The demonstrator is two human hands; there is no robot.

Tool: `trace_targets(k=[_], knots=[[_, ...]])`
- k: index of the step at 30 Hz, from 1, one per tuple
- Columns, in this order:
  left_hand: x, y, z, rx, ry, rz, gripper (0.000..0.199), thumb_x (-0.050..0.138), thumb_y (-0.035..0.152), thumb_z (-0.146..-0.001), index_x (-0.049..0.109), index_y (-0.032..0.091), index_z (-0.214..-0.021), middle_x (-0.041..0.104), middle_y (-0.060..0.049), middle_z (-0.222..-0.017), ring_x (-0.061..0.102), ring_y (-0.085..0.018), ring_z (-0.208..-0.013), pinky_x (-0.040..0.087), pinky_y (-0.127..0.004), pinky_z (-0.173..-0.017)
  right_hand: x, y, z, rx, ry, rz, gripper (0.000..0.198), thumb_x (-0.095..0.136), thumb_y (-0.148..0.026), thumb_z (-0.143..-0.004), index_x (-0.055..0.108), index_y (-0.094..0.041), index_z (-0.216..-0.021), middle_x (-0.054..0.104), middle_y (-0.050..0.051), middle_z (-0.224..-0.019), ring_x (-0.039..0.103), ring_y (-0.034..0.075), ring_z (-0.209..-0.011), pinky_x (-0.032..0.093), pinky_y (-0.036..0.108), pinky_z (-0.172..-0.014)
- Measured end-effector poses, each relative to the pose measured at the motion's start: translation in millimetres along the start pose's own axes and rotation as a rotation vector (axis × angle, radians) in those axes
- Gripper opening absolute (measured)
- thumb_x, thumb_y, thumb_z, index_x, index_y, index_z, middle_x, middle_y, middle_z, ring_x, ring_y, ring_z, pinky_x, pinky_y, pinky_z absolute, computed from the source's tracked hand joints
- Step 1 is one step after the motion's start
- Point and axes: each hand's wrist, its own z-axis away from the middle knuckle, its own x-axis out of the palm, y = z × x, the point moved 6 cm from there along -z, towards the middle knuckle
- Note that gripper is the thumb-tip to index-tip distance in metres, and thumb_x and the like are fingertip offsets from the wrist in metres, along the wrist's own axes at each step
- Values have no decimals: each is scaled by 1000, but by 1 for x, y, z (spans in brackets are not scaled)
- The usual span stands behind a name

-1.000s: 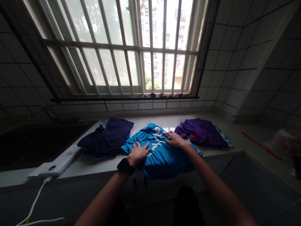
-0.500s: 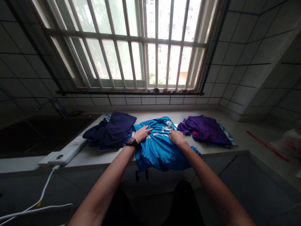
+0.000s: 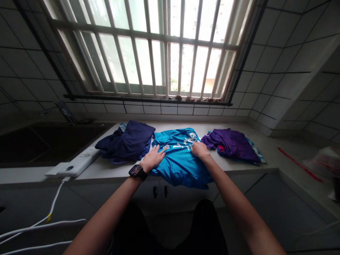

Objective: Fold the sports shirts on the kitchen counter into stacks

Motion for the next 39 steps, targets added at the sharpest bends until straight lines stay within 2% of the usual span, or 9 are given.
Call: trace_targets(k=[3,6,11,15,20,29,33,36,39], knots=[[-21,0,7,-5,54,4,50,50,23,-103,56,19,-152,58,-22,-152,55,-34,-144,49,-47,-114,-3,14,18,-183,57,-170,36,51,-17,-100,76,-13,-125,69,19,-139,67,29,-126,51,35,-108],[-32,10,41,99,190,118,47,47,24,-104,57,20,-150,65,-17,-143,66,-28,-128,56,-40,-105,-5,32,58,-431,196,-340,60,47,0,-85,67,-17,-139,63,14,-148,63,23,-133,48,35,-114],[-2,28,105,445,224,102,74,75,46,-88,51,29,-156,55,-15,-156,58,-34,-139,50,-48,-112,22,63,134,-601,288,-256,93,48,7,-65,54,-24,-153,56,12,-156,55,26,-143,48,44,-115],[25,30,121,490,430,-132,75,70,25,-91,43,35,-160,42,-15,-167,40,-39,-154,39,-59,-120,61,65,162,-619,412,-3,97,51,7,-72,42,-27,-162,39,13,-169,35,32,-157,35,57,-124],[33,37,126,662,622,-229,60,48,4,-98,54,30,-152,63,-10,-149,57,-26,-140,48,-44,-114,90,48,154,-638,615,85,71,49,2,-91,55,-29,-154,55,12,-158,44,29,-152,40,53,-120],[-5,26,132,606,606,103,47,42,4,-99,67,24,-133,74,-8,-107,71,-19,-96,60,-33,-89,46,35,152,-622,463,-359,47,43,-8,-98,75,-29,-125,77,10,-109,73,24,-100,60,40,-90],[-38,16,131,512,433,392,50,34,5,-99,68,24,-129,73,-7,-105,71,-14,-92,58,-23,-83,10,36,156,-586,318,-663,44,49,-9,-89,76,-25,-120,77,7,-103,73,22,-93,59,34,-85],[-71,5,108,405,308,489,41,39,11,-97,72,23,-119,74,-5,-104,71,-17,-97,57,-26,-88,-19,37,136,-531,119,-788,43,55,-12,-76,79,-22,-110,79,5,-105,74,24,-97,57,33,-88],[-103,-10,60,292,205,517,26,50,23,-95,73,19,-108,76,-5,-98,70,-19,-89,57,-28,-83,-48,33,94,-477,-129,-835,35,56,-19,-73,80,-17,-98,78,3,-91,71,21,-81,55,28,-72]])
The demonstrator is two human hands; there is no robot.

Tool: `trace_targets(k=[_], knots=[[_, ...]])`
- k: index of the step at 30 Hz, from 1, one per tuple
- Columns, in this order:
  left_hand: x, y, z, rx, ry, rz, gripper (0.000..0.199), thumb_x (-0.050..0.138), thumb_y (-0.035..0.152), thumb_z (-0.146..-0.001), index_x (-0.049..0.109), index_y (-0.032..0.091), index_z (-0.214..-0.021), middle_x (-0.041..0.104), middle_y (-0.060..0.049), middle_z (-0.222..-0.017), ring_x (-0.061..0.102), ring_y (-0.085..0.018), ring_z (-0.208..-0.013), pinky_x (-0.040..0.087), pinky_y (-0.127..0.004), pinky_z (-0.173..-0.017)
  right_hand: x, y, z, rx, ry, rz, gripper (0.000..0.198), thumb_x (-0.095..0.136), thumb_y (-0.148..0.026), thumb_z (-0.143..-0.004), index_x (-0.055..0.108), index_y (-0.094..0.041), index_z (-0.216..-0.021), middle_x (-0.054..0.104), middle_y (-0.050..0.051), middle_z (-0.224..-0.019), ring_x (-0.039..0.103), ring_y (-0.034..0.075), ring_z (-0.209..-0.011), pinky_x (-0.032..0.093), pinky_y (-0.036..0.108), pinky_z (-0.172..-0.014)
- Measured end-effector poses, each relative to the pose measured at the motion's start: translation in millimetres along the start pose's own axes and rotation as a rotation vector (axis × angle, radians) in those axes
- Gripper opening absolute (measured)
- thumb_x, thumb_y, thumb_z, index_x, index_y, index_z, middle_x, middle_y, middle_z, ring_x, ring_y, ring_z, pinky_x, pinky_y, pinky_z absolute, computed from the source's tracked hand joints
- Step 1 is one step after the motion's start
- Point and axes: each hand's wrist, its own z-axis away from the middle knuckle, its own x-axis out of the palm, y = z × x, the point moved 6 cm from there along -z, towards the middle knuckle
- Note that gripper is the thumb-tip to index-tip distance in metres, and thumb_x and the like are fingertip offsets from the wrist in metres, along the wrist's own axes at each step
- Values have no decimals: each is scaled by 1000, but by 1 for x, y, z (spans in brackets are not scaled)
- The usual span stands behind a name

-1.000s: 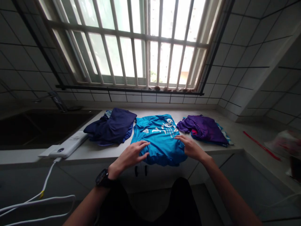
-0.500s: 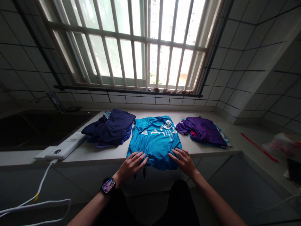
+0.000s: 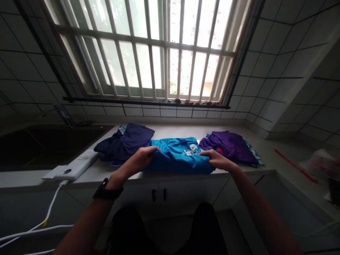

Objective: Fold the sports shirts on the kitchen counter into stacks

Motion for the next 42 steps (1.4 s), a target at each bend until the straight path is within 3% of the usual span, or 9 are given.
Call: trace_targets(k=[3,9,14,18,21,26,33,37,42], knots=[[-12,-16,-59,-95,-48,-62,21,57,30,-94,73,18,-100,76,-6,-93,70,-22,-87,57,-31,-83,-32,-4,-50,136,35,-30,31,56,-22,-77,78,-14,-98,76,5,-89,68,20,-77,53,26,-68],[4,-36,-104,-279,164,-404,52,49,16,-96,54,12,-148,61,-21,-143,63,-29,-128,51,-39,-107,-60,3,-91,409,606,420,53,50,-22,-96,54,-11,-148,59,21,-146,58,31,-133,48,35,-108],[66,-54,-71,-297,-132,-425,54,50,35,-102,51,23,-154,54,-15,-156,55,-31,-141,47,-43,-114,-8,31,-94,358,387,546,55,45,-25,-103,47,-15,-157,47,17,-161,49,26,-145,42,32,-116],[88,-65,-49,-394,-195,-499,56,44,50,-105,51,27,-155,45,-14,-165,38,-33,-154,37,-52,-121,27,65,-92,511,193,610,56,46,-41,-107,46,-24,-160,37,16,-169,40,36,-152,41,52,-117],[89,-58,-44,-415,-176,-516,57,43,51,-104,52,26,-155,48,-16,-162,44,-34,-149,41,-54,-116,34,77,-94,511,157,631,55,48,-45,-106,47,-27,-159,38,15,-169,40,37,-153,42,55,-116],[85,-27,-22,-414,-160,-490,58,52,56,-98,63,21,-143,60,-19,-146,53,-38,-137,45,-52,-110,6,85,-97,535,349,520,68,64,-48,-98,50,-9,-152,57,26,-150,60,36,-135,52,41,-104],[65,-26,33,-756,74,-479,77,60,70,-88,61,9,-135,65,-25,-126,61,-40,-120,51,-47,-98,5,76,-128,529,210,245,32,75,-46,-88,71,-15,-91,76,16,-105,73,32,-97,59,42,-85],[76,-32,33,-697,39,-344,52,62,45,-95,61,11,-134,69,-21,-123,66,-34,-118,53,-40,-97,18,60,-139,415,232,127,17,72,-27,-87,70,-17,-100,76,12,-116,72,25,-102,58,33,-89],[62,-35,37,-621,198,-171,35,55,20,-96,63,18,-130,68,-12,-112,70,-27,-106,56,-36,-93,24,27,-152,169,274,-262,34,64,-16,-81,67,-19,-115,76,5,-111,71,23,-101,58,33,-91]])
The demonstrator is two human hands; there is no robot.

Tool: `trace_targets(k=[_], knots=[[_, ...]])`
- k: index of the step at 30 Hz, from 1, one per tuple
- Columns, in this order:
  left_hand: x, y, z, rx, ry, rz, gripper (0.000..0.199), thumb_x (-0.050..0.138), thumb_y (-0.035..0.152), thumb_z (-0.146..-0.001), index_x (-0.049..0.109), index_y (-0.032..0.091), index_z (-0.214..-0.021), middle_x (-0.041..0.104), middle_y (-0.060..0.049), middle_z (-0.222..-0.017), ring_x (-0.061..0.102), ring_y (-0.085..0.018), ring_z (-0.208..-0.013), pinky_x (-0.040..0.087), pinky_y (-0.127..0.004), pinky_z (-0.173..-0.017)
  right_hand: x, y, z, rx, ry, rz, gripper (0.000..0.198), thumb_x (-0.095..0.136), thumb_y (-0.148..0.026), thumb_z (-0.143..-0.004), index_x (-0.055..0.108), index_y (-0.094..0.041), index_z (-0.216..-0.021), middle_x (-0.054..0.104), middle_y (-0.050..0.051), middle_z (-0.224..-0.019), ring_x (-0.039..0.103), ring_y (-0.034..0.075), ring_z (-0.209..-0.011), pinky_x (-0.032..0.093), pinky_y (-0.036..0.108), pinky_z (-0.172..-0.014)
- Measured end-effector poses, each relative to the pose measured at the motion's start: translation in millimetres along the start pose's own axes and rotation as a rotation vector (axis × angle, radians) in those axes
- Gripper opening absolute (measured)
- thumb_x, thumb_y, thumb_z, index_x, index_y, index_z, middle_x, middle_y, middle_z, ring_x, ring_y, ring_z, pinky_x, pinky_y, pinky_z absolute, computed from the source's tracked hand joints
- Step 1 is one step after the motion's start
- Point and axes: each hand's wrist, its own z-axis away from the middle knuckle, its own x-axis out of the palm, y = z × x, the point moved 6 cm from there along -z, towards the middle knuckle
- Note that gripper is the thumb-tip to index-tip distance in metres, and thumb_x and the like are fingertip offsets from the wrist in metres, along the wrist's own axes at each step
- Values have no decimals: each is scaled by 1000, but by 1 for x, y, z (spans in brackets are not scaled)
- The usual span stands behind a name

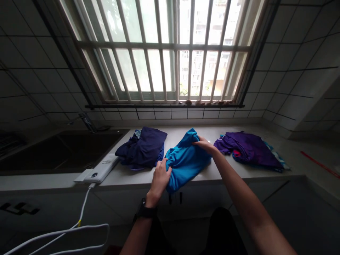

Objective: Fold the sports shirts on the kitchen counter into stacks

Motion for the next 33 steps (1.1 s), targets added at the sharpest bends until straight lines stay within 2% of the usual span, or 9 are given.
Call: trace_targets(k=[7,11,14,17,21,23,25,28,33], knots=[[-111,-16,-22,5,403,86,32,56,28,-96,62,22,-127,64,-11,-114,67,-31,-112,54,-45,-103,27,-130,-80,-336,-155,-209,43,83,-23,-73,66,-18,-113,74,3,-100,70,26,-98,60,42,-94],[-146,-29,-37,-172,445,48,47,53,37,-100,51,14,-141,63,-19,-128,62,-35,-125,50,-49,-109,60,-192,-131,-431,44,67,58,73,-14,-83,56,-11,-139,66,14,-132,62,31,-128,50,50,-113],[-132,-53,-36,-459,241,-3,71,52,49,-100,38,5,-154,58,-30,-137,62,-41,-125,52,-54,-103,103,-199,-137,-462,171,325,71,64,-12,-90,41,-13,-157,45,18,-161,42,31,-151,38,48,-124],[-111,-69,-26,-564,111,-137,77,51,58,-98,44,5,-153,54,-32,-142,58,-47,-130,50,-60,-104,163,-168,-121,-407,14,510,70,60,-19,-97,36,-16,-163,35,17,-169,37,30,-155,38,44,-125],[-102,-70,-29,-374,258,-285,60,54,42,-98,57,10,-148,50,-27,-151,50,-43,-140,42,-58,-116,230,-108,-91,-270,-221,674,58,52,-36,-105,43,-25,-161,34,10,-172,28,31,-160,31,54,-128],[-93,-67,-39,-207,291,-294,52,51,32,-99,60,16,-147,49,-22,-156,47,-39,-145,37,-56,-121,250,-91,-82,-252,-237,723,53,40,-39,-110,44,-27,-162,32,7,-173,22,31,-162,24,60,-129],[-79,-68,-49,-120,282,-299,51,48,27,-99,61,19,-147,48,-19,-161,42,-38,-149,33,-59,-124,258,-83,-81,-245,-220,739,54,32,-38,-111,41,-27,-163,28,6,-175,17,31,-163,19,63,-130],[-58,-78,-57,-161,278,-345,53,43,30,-102,58,17,-151,44,-21,-164,36,-42,-153,29,-69,-122,256,-83,-88,-233,-273,698,54,37,-35,-110,40,-27,-164,25,5,-176,15,31,-164,17,62,-130],[-43,-84,-55,-168,315,-407,56,36,33,-105,54,16,-154,42,-23,-166,34,-42,-154,31,-72,-118,228,-89,-80,-303,-365,492,50,46,-20,-106,51,-17,-155,40,12,-169,29,24,-160,28,41,-130]])
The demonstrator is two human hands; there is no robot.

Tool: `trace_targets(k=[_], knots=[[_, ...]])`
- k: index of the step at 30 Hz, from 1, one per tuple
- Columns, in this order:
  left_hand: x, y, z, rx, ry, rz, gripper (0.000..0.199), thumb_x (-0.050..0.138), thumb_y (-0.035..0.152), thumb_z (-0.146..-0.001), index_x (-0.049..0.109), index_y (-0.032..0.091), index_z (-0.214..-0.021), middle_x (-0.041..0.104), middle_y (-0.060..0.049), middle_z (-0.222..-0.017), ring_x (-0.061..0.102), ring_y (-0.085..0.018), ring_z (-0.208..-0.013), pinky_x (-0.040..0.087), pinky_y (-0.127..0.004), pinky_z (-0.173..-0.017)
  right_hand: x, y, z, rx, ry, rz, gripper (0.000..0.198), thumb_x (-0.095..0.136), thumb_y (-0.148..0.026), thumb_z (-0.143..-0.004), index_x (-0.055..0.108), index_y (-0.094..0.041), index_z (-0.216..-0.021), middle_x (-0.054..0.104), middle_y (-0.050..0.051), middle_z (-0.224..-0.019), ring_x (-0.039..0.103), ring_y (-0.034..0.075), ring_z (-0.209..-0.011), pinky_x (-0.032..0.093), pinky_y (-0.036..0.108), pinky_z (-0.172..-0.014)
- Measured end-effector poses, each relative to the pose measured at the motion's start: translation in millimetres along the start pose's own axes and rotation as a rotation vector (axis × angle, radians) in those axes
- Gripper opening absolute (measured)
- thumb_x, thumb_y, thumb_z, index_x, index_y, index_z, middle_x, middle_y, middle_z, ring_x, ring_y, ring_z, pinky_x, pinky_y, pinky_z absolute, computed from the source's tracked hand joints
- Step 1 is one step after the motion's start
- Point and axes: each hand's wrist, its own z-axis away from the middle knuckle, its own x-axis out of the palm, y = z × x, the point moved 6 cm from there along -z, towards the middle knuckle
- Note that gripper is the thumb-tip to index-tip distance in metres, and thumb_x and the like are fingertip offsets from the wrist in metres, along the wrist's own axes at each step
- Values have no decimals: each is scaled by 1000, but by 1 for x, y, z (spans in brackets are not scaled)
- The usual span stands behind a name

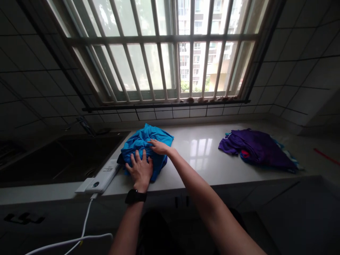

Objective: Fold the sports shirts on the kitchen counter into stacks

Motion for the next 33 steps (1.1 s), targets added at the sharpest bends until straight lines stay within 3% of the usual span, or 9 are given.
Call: trace_targets(k=[6,9,12,15,18,20,23,26,33], knots=[[-2,1,-2,-6,-30,-10,58,33,34,-105,53,15,-155,40,-23,-167,33,-42,-154,31,-72,-118,-22,26,126,-152,315,-95,40,53,-17,-102,60,-21,-141,57,13,-151,56,24,-138,47,40,-114],[-4,1,-3,-13,-56,4,59,32,35,-105,53,14,-156,39,-24,-167,32,-43,-155,31,-72,-118,-33,59,193,-50,428,-24,30,53,-16,-100,68,-20,-126,65,11,-124,66,22,-114,53,37,-100],[-9,2,-4,-29,-65,10,59,35,33,-103,54,14,-155,40,-24,-166,32,-43,-155,30,-73,-119,-43,89,234,95,522,51,25,52,-8,-97,70,-19,-110,65,8,-106,66,20,-99,52,34,-93],[-18,17,1,-37,-30,10,55,42,34,-99,62,13,-146,42,-25,-164,33,-47,-153,28,-76,-118,-44,104,245,184,538,107,25,53,-3,-92,71,-20,-100,66,7,-100,65,21,-96,50,33,-92],[-19,62,21,147,-26,102,50,48,36,-95,68,13,-135,54,-25,-152,50,-44,-140,41,-66,-114,-42,105,243,192,542,135,23,56,-4,-91,72,-20,-99,68,7,-100,65,21,-98,48,33,-93],[-9,100,42,332,-121,255,45,49,35,-94,70,14,-129,66,-20,-135,64,-36,-123,52,-52,-107,-42,104,242,198,557,150,22,57,-6,-92,72,-20,-100,68,7,-101,65,22,-100,47,33,-94],[10,140,69,502,-272,468,37,48,34,-95,71,16,-118,73,-14,-115,69,-29,-109,55,-44,-102,-43,105,244,219,555,161,19,58,-9,-93,72,-19,-102,69,8,-101,65,22,-102,46,34,-95],[22,150,80,554,-303,525,32,49,34,-94,72,19,-112,74,-12,-114,68,-29,-108,55,-45,-101,-43,107,247,215,527,168,17,58,-13,-95,72,-19,-103,70,9,-103,64,23,-104,45,35,-95],[26,141,81,519,-323,558,35,53,38,-95,71,19,-118,72,-12,-121,65,-29,-115,51,-47,-105,-40,101,247,209,510,136,16,56,-14,-95,70,-21,-101,68,6,-97,64,23,-101,46,35,-93]])
